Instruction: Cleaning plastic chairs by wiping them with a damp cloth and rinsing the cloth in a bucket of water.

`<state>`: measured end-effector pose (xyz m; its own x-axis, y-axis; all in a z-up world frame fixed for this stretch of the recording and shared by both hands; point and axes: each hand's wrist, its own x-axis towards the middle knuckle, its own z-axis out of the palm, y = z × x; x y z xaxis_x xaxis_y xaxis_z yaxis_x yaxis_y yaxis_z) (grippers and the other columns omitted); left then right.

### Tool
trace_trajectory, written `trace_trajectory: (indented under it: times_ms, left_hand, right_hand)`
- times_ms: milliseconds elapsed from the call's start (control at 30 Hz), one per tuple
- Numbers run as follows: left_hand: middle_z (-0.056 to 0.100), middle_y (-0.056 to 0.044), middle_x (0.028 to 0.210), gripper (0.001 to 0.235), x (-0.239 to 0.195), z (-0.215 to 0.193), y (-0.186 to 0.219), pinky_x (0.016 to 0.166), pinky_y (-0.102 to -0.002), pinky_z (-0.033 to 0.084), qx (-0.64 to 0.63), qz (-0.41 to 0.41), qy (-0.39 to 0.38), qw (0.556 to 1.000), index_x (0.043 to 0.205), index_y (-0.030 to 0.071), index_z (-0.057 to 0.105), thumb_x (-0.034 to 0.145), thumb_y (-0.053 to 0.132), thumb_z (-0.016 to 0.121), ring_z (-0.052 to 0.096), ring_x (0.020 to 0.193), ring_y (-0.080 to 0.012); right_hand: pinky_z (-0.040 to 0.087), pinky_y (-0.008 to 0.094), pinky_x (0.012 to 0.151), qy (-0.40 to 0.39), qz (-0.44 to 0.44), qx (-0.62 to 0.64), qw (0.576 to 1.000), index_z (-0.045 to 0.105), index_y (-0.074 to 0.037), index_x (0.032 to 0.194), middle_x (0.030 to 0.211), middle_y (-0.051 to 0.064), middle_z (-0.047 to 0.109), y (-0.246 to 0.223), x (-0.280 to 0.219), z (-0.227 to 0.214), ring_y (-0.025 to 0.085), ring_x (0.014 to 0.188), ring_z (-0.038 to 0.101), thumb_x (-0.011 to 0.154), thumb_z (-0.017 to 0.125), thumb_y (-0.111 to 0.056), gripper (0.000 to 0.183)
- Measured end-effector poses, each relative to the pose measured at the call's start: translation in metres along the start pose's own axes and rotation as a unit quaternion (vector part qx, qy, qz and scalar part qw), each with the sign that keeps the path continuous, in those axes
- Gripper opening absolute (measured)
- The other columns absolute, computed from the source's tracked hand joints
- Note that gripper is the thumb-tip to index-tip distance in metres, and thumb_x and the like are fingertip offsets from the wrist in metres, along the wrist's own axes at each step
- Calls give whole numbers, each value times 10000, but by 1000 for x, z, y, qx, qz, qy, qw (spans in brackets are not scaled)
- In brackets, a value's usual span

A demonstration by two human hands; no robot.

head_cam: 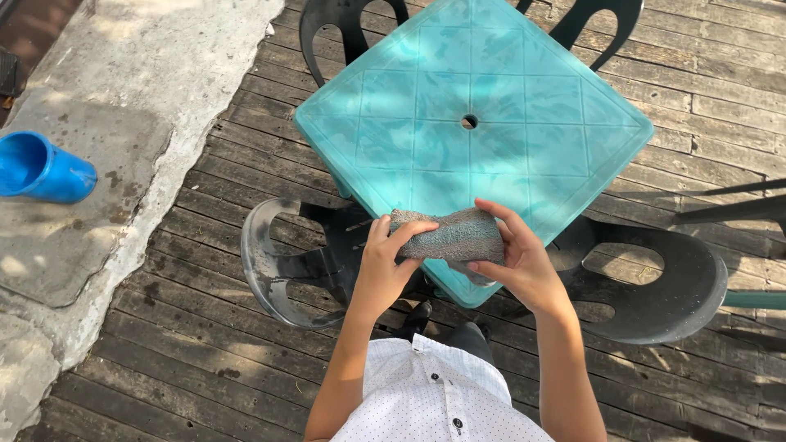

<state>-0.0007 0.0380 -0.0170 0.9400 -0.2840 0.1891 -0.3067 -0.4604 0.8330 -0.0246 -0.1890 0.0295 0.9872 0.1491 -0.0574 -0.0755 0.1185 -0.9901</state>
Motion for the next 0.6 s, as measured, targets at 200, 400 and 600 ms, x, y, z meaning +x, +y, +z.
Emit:
trace_trajectory:
  times_ms: [200,400,600]
  left_hand:
    - [443,-83,1396,456,16,13,20,1051,-453,476,-53,97,-77,991,1251,273,747,831,107,809,436,1365,-288]
    - [527,-89,1441,307,32,49,28,1104,-386,496,-242,83,-231,938,1290,171,721,1027,289,616,538,1389,-252]
    - [662,-45,1215,497,31,91,55,1011,-303,504,-435,-19,-376,818,1347,87,572,903,214,755,630,1146,-128]
  right_hand:
    - [606,306,928,141,26,-176,974,637,-92,1355,1255,54,695,-4,-49,-13,135,1119,667,831,769,26,553]
    - [525,297,710,270,-31,-385,882,750,-86,1186,1066,80,642,-12,-87,-12,162,937,630,848,787,-92,340]
    - [497,317,916,394,-91,-376,834,730,-37,1032,1153,43,655,30,-120,-44,208,1078,610,993,726,-177,145]
